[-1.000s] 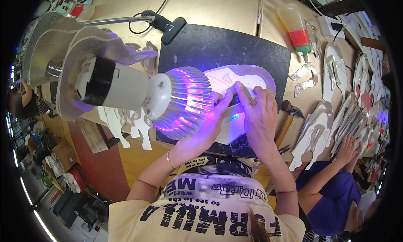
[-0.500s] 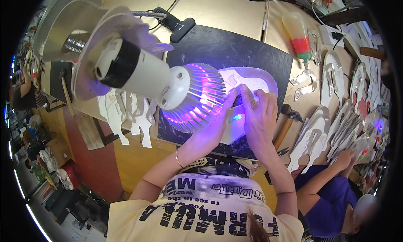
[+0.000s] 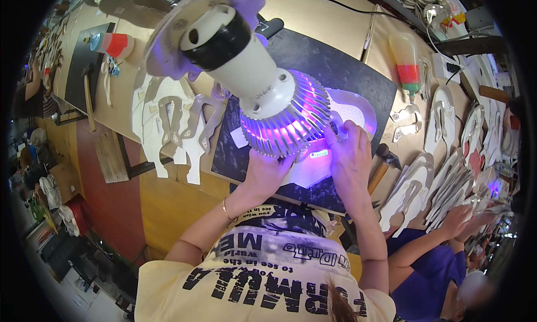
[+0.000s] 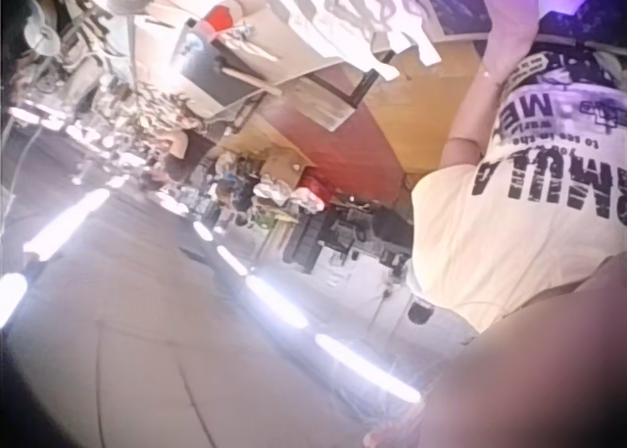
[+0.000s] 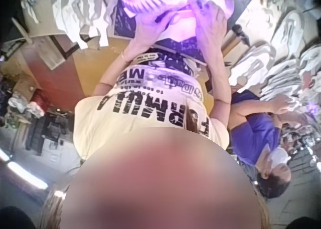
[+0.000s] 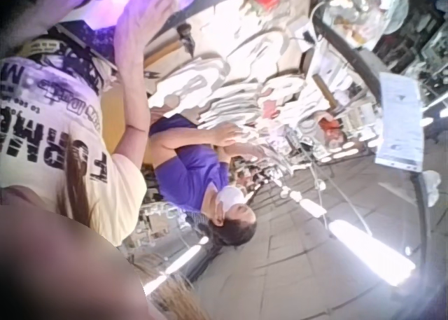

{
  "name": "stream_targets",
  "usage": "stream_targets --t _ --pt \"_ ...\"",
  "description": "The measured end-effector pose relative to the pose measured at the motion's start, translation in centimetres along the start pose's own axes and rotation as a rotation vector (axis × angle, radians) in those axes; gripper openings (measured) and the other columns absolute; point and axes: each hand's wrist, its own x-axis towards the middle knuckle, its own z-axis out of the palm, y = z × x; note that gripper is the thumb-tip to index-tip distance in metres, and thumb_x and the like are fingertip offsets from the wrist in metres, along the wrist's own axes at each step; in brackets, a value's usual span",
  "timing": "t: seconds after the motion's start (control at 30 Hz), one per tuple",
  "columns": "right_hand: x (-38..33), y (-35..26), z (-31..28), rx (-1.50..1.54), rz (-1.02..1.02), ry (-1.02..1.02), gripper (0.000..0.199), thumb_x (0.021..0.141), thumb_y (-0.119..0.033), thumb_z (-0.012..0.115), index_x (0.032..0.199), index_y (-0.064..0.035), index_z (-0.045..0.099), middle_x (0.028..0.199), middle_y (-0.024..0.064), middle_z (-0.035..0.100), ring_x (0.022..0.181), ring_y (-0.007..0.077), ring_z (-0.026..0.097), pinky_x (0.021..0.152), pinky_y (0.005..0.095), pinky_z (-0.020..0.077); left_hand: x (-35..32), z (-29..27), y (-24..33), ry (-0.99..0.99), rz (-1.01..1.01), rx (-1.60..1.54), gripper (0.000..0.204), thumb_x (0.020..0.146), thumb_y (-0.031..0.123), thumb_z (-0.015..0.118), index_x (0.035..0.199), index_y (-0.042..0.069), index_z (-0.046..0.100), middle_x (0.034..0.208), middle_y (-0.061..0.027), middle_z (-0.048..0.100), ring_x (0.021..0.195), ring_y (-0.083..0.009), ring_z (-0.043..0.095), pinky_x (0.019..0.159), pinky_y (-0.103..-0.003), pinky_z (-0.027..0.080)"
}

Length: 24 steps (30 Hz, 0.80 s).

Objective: The person assembles decorative parts by hand, using a UV lamp to cure adhesive on white and silver components. They handle multiple pieces, align them, and apply glue before curing under the lamp.

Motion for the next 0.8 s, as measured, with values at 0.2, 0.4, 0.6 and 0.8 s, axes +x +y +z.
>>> stream_targets --t 0.2,0.4,0.6,0.8 --pt "-0.4 -0.6 0.3 -0.082 -0.004 0.035 0.035 0.079 -0.005 0.061 0.113 -0.0115 0.068 0.122 0.0175 0.052 0.117 0.037 0.049 0.105 0.0521 0.0365 -0.1 0.0 -0.6 0.002 0.053 0.135 0.024 0.083 0.007 0.075 0.107 0.009 0.073 0.096 -0.0077 0.072 0.085 -0.0204 0.068 0.076 -0.035 0.053" --pt "-1.2 -1.2 0.8 -0.096 -0.054 0.01 0.057 0.085 -0.007 0.055 0.14 -0.0239 0.054 0.122 0.0135 0.05 0.117 0.0302 0.05 0.109 0.0502 0.0317 -0.7 -0.5 -1.7 0.005 0.231 0.459 0.029 0.084 0.017 0.074 0.113 0.013 0.072 0.1 -0.0078 0.068 0.089 -0.0274 0.065 0.079 -0.042 0.05" --pt "-1.6 -1.7 1.1 -0.132 -0.01 -0.029 0.058 0.086 -0.008 0.055 0.141 -0.0248 0.053 0.125 0.0128 0.05 0.12 0.0299 0.048 0.108 0.0511 0.0303 -1.8 -1.0 -1.7 -0.014 0.292 0.573 0.023 0.076 0.019 0.073 0.098 0.013 0.07 0.093 -0.0069 0.065 0.09 -0.0266 0.059 0.085 -0.044 0.041" --pt "-1.7 -2.4 1.2 -0.151 0.023 -0.052 0.057 0.086 -0.009 0.056 0.141 -0.023 0.053 0.125 0.0126 0.05 0.121 0.0301 0.047 0.108 0.0525 0.0294 -2.4 -1.2 -1.6 -0.167 0.183 0.674 0.045 0.089 0.033 0.067 0.131 0.019 0.062 0.117 -0.0103 0.061 0.105 -0.0312 0.058 0.089 -0.05 0.043"
